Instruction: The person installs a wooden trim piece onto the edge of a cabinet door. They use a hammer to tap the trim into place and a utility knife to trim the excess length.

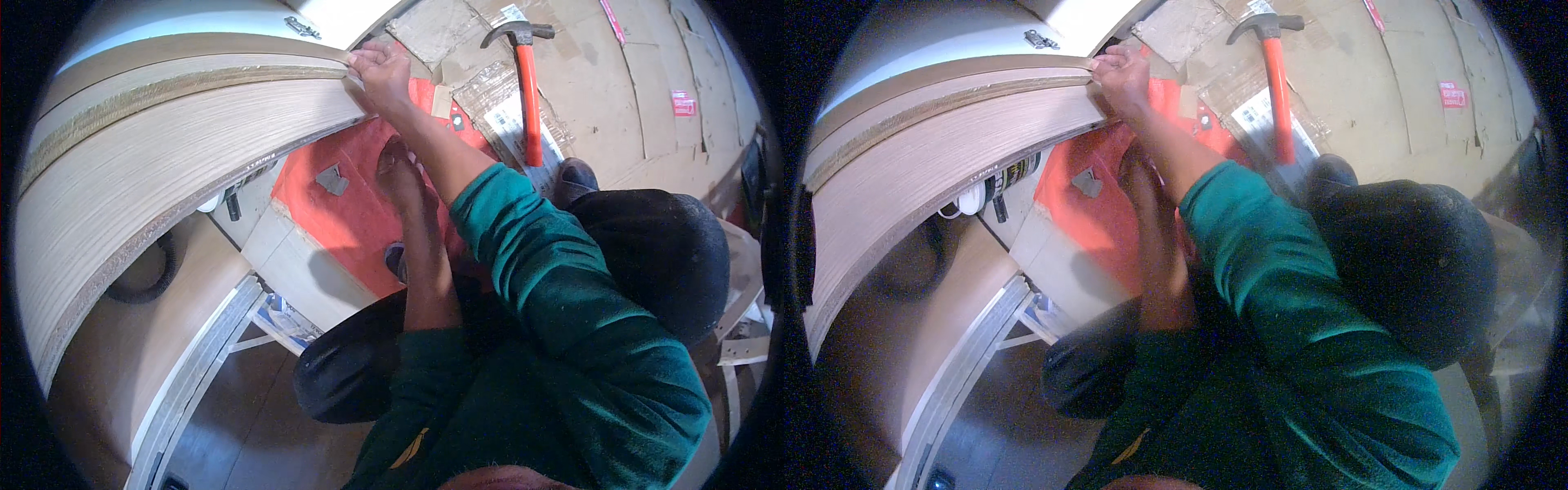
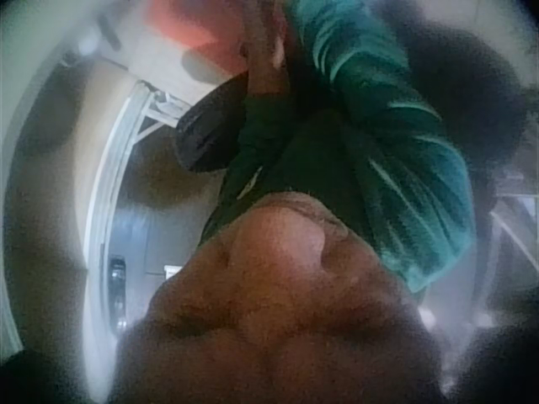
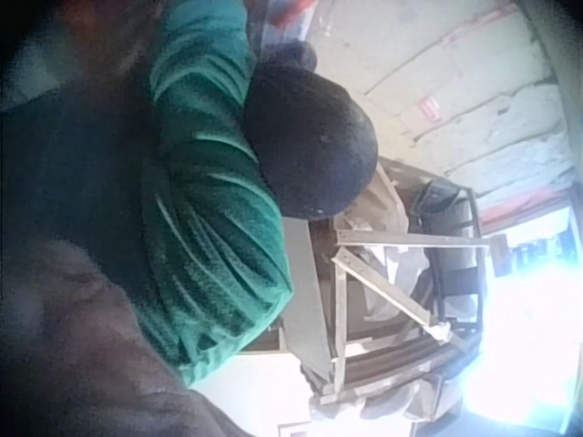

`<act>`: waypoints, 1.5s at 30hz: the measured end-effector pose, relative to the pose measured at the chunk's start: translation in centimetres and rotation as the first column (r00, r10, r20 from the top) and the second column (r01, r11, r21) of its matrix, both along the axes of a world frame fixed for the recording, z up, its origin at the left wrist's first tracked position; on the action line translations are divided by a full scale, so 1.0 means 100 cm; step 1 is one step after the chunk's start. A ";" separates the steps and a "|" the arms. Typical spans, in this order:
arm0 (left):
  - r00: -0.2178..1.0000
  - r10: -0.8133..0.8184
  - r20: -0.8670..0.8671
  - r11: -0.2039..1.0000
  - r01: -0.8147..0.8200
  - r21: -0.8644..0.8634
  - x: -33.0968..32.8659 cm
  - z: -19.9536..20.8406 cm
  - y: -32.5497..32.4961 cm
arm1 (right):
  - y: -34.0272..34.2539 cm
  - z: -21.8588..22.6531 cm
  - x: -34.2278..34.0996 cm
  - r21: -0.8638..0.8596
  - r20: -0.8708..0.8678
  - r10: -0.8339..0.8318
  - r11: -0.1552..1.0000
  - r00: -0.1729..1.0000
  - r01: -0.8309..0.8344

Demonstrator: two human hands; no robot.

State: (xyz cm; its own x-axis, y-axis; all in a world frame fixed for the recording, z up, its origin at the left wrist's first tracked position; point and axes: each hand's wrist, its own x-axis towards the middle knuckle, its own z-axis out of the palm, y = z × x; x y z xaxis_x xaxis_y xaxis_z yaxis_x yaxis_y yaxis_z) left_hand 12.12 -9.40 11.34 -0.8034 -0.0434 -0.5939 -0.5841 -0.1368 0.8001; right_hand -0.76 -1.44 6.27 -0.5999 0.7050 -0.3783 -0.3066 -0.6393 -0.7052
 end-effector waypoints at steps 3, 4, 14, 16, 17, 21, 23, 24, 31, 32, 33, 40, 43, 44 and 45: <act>0.999 -0.029 -0.016 0.999 0.029 -0.024 -0.002 0.001 -0.002 | -0.003 0.004 -0.001 -0.009 0.006 -0.031 0.999 1.000 0.031; 0.999 -0.038 -0.021 0.999 0.038 -0.017 -0.002 0.001 -0.003 | -0.002 0.003 -0.003 -0.001 0.018 -0.032 0.999 0.999 0.032; 1.000 0.022 0.002 0.998 -0.022 0.052 0.004 -0.006 -0.002 | -0.006 0.001 -0.007 0.034 0.011 -0.058 0.998 0.998 0.058; 0.997 0.050 0.054 0.998 -0.052 0.026 0.002 0.002 0.004 | -0.006 0.004 -0.008 0.013 0.004 -0.073 0.997 0.997 0.073; 0.996 0.050 0.069 0.998 -0.051 0.021 0.001 0.003 0.004 | -0.006 0.005 -0.008 0.003 0.001 -0.081 0.997 0.997 0.081; 0.999 0.018 0.051 0.998 -0.020 0.055 0.004 -0.013 -0.003 | -0.006 -0.007 -0.012 0.014 -0.075 -0.105 0.994 0.992 0.107; 0.999 0.008 0.032 0.995 -0.011 0.102 0.006 -0.018 -0.004 | -0.004 -0.013 -0.013 -0.046 -0.145 -0.117 0.993 0.982 0.111; 1.000 -0.009 0.027 0.993 0.006 0.117 0.005 -0.020 -0.007 | -0.003 -0.010 -0.012 -0.002 -0.121 -0.090 0.996 0.989 0.090; 0.997 -0.002 0.077 0.997 -0.004 0.075 0.001 -0.008 -0.004 | 0.000 0.002 -0.004 0.093 -0.032 -0.040 0.995 0.999 0.043; 0.996 0.000 0.091 0.998 -0.007 0.069 0.001 -0.007 -0.005 | -0.001 0.005 -0.003 0.095 0.004 -0.033 0.995 0.999 0.033; 0.995 -0.020 0.093 1.000 0.019 0.017 0.001 -0.011 -0.005 | -0.001 0.004 -0.003 0.097 0.012 -0.044 0.994 0.999 0.042; 0.989 -0.146 -0.008 0.960 0.140 -0.243 0.007 -0.062 -0.017 | -0.002 0.000 -0.006 0.107 0.005 -0.075 0.991 0.997 0.074; 0.975 -0.220 -0.021 0.948 0.209 -0.239 0.006 -0.050 -0.017 | 0.000 0.001 -0.006 0.072 0.004 -0.077 0.994 0.997 0.077; 0.973 -0.229 -0.020 0.954 0.220 -0.202 0.006 -0.044 -0.016 | 0.001 0.001 -0.006 0.066 0.016 -0.074 0.995 0.997 0.073; 0.980 -0.199 -0.003 0.971 0.197 -0.137 0.007 -0.042 -0.016 | 0.002 0.001 -0.006 0.073 0.035 -0.046 0.996 0.998 0.043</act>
State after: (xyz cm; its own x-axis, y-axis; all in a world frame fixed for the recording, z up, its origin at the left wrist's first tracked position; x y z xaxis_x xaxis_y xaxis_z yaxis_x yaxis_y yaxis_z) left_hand 12.80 -10.97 7.19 -0.8136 0.0386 -0.5801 -0.5753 0.0906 0.8129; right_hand -1.38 -1.29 6.38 -0.5538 0.7571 -0.3466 -0.3064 -0.5724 -0.7606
